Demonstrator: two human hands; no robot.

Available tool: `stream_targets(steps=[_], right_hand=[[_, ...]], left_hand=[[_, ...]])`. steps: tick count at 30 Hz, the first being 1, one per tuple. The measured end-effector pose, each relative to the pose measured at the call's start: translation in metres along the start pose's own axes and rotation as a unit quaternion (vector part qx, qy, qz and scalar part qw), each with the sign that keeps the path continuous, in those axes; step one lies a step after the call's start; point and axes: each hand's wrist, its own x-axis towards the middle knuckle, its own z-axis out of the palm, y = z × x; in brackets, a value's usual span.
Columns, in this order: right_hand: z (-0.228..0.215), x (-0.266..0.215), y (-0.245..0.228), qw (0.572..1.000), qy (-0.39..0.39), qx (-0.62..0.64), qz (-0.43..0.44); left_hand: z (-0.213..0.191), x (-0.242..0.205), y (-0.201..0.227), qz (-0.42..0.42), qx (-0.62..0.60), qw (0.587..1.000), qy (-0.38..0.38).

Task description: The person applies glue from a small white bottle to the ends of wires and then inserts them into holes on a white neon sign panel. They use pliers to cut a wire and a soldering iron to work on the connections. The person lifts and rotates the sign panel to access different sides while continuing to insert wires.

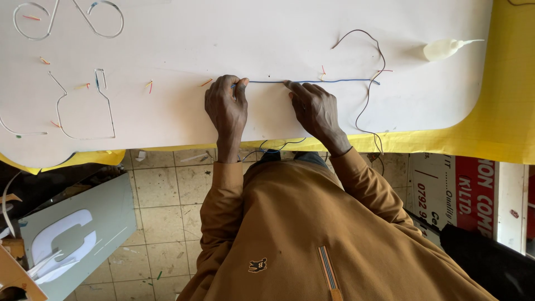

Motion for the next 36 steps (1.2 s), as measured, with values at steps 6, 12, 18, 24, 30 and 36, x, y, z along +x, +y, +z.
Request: stream_targets(steps=[6, 12, 18, 24, 30, 36], right_hand=[[0.005, -0.004, 0.002, 1.000, -0.010, 0.010, -0.015], [0.007, -0.003, -0.008, 0.999, -0.016, 0.016, -0.033], [0.003, -0.003, -0.021, 0.998, 0.000, 0.065, -0.002], [0.007, -0.001, -0.021, 0.999, -0.001, 0.047, 0.000], [0.008, 0.006, -0.017, 0.998, -0.045, 0.023, 0.035], [0.038, 0.019, -0.013, 0.999, -0.001, 0.007, 0.037]], left_hand=[[-0.001, 0.001, 0.003, -0.015, 0.003, 1.000, 0.000], [0.004, -0.001, 0.000, -0.020, -0.001, 1.000, 0.010], [0.000, 0.001, 0.005, -0.019, -0.007, 1.000, 0.007], [0.001, 0.000, 0.004, -0.019, -0.001, 1.000, 0.007], [0.004, -0.001, -0.001, 0.006, 0.004, 1.000, 0.007], [0.008, -0.003, -0.014, 0.035, 0.011, 0.999, 0.000]])
